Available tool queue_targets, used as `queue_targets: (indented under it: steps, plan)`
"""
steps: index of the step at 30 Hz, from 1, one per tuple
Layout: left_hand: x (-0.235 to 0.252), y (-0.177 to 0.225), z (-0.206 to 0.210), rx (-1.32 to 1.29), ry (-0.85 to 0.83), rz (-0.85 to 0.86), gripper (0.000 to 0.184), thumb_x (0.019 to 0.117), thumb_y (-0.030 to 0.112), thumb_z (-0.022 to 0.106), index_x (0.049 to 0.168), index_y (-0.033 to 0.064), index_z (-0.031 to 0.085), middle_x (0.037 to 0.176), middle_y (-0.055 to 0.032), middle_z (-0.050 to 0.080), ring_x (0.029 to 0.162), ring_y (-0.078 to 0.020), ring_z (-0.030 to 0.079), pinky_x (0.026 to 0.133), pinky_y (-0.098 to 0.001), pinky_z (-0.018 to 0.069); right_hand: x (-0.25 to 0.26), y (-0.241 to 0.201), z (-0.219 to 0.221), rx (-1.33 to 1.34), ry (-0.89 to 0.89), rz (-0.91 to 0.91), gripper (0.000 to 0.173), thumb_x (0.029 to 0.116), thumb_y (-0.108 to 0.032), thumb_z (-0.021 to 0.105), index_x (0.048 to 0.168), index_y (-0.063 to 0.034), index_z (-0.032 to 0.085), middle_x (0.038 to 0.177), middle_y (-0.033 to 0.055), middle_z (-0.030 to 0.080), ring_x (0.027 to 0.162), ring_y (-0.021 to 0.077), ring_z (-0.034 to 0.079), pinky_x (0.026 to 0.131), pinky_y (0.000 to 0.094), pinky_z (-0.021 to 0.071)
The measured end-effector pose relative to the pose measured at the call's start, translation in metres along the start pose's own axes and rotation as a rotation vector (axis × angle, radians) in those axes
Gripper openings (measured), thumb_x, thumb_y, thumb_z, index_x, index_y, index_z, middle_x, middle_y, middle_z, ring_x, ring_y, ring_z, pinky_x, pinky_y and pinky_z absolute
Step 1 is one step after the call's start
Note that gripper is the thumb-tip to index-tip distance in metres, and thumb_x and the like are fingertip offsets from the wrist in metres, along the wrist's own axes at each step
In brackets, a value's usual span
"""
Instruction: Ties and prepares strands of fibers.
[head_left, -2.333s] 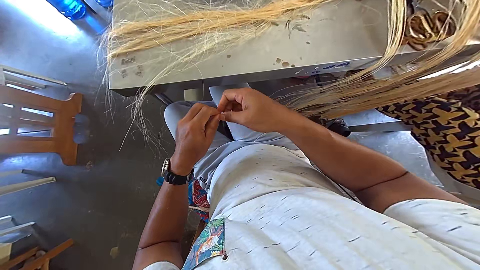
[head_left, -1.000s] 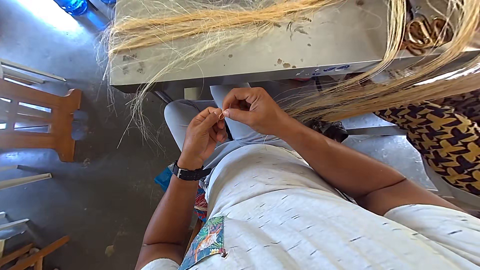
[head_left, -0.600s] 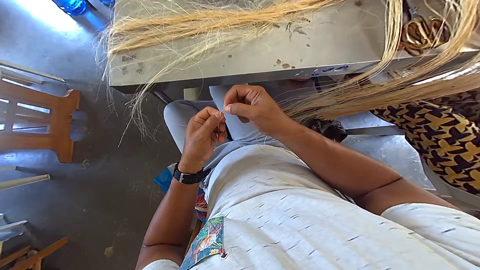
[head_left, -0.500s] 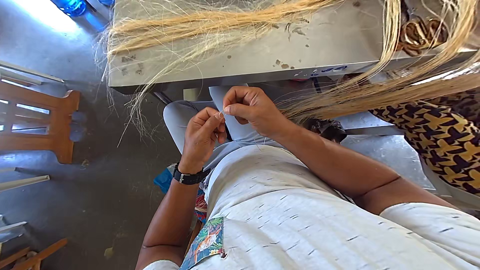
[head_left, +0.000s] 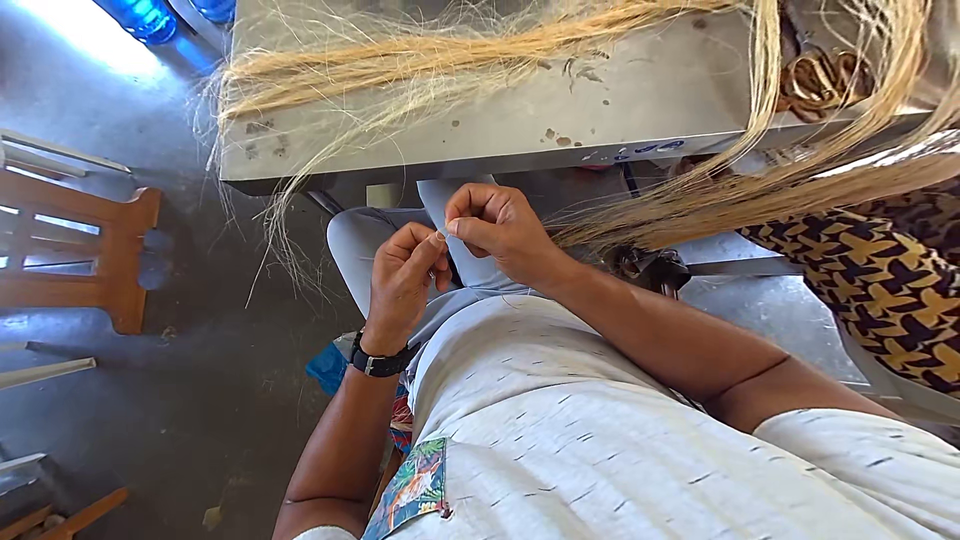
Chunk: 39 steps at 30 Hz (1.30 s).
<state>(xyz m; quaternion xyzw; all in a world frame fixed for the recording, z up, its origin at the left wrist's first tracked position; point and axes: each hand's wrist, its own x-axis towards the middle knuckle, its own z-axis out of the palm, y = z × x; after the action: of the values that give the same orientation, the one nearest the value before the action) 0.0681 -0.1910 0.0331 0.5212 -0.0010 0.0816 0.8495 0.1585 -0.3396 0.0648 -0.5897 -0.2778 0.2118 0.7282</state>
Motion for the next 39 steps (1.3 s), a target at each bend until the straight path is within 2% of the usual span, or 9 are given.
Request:
queue_targets:
  steps: [7,10,13,16,21,26,32,36,39]
  plan:
    - [-0.006,0.007,-0.008,0.164,-0.018,0.036,0.017,0.1062,0.018,0.053,0.097,0.008,0.065,0.079,-0.0038,0.063,0.062,-0.0111,0.061,0.057,-0.0258,0.0557,0.005,-0.002,-0.007,-0.043,-0.04,0.077,0.009,0.1004,-0.004,0.058,0.095,-0.0023,0.065,0.063,-0.0012,0.051,0.047,0.0044,0.039,0.042,0.0184,0.0304]
    - [-0.006,0.014,-0.015,0.503,0.006,0.13,0.016,0.1061,0.018,0.054,0.106,0.0061,0.064,0.087,-0.0045,0.066,0.07,-0.0128,0.064,0.064,-0.0289,0.0578,0.009,-0.003,-0.013,-0.055,-0.018,0.094,0.009,0.1004,-0.006,0.058,0.095,-0.0031,0.065,0.063,-0.0027,0.05,0.048,0.004,0.038,0.044,0.0189,0.0304]
    - [-0.007,0.02,-0.016,0.967,0.17,0.32,0.02,0.1045,0.021,0.058,0.114,0.0057,0.067,0.105,-0.0051,0.065,0.088,-0.013,0.064,0.074,-0.0303,0.0564,0.01,-0.003,-0.015,-0.067,0.017,0.116,0.01,0.101,-0.007,0.058,0.095,-0.0037,0.065,0.063,-0.0025,0.051,0.047,0.0046,0.039,0.043,0.0192,0.0314]
    - [-0.008,0.028,-0.004,1.076,0.189,0.467,0.018,0.103,0.018,0.06,0.107,0.0043,0.071,0.11,-0.008,0.063,0.097,-0.0139,0.063,0.08,-0.0291,0.0557,0.01,-0.001,-0.013,-0.076,0.035,0.147,0.01,0.1012,-0.008,0.059,0.095,-0.0036,0.066,0.063,-0.0019,0.052,0.047,0.0051,0.039,0.043,0.0197,0.0324]
    - [-0.002,0.027,0.014,1.199,0.197,0.454,0.015,0.1008,0.018,0.065,0.108,0.0086,0.074,0.108,-0.0063,0.062,0.095,-0.0116,0.06,0.076,-0.0237,0.0514,0.009,0.0,-0.007,-0.048,0.012,0.182,0.009,0.1021,-0.009,0.06,0.098,-0.0032,0.066,0.064,-0.0009,0.052,0.047,0.0053,0.039,0.043,0.0197,0.0304]
    - [0.0,0.022,0.016,1.254,0.255,0.454,0.015,0.0996,0.018,0.067,0.108,0.0087,0.074,0.107,-0.0064,0.062,0.091,-0.0115,0.06,0.074,-0.0237,0.0507,0.007,-0.002,-0.005,0.032,0.012,0.206,0.01,0.103,-0.008,0.059,0.099,-0.0024,0.066,0.066,-0.0004,0.052,0.048,0.0048,0.038,0.043,0.0191,0.0297]
    - [0.001,0.023,0.014,1.221,0.239,0.446,0.013,0.1001,0.016,0.066,0.106,0.0068,0.072,0.106,-0.0062,0.063,0.089,-0.0105,0.06,0.073,-0.0235,0.0509,0.005,-0.004,-0.002,0.045,0.016,0.189,0.009,0.1024,-0.008,0.06,0.099,-0.0018,0.067,0.067,-0.0004,0.055,0.048,0.004,0.04,0.043,0.0186,0.0303]
    - [0.002,0.025,0.011,1.083,0.183,0.344,0.01,0.0999,0.016,0.064,0.103,0.0072,0.07,0.101,-0.0035,0.063,0.08,-0.0084,0.06,0.065,-0.0225,0.0514,0.004,-0.004,-0.002,-0.079,0.027,0.101,0.006,0.1002,-0.005,0.063,0.099,-0.0011,0.067,0.068,-0.0004,0.059,0.05,0.0036,0.045,0.045,0.0176,0.0341]
    - [0.001,0.025,0.006,0.864,0.119,0.223,0.007,0.1,0.013,0.061,0.105,0.0085,0.065,0.096,-0.0024,0.063,0.073,-0.0086,0.06,0.059,-0.0225,0.052,0.005,-0.003,-0.003,-0.196,0.003,0.032,0.005,0.0983,-0.004,0.064,0.097,-0.0021,0.068,0.068,-0.0014,0.059,0.055,0.0032,0.049,0.049,0.0172,0.0397]
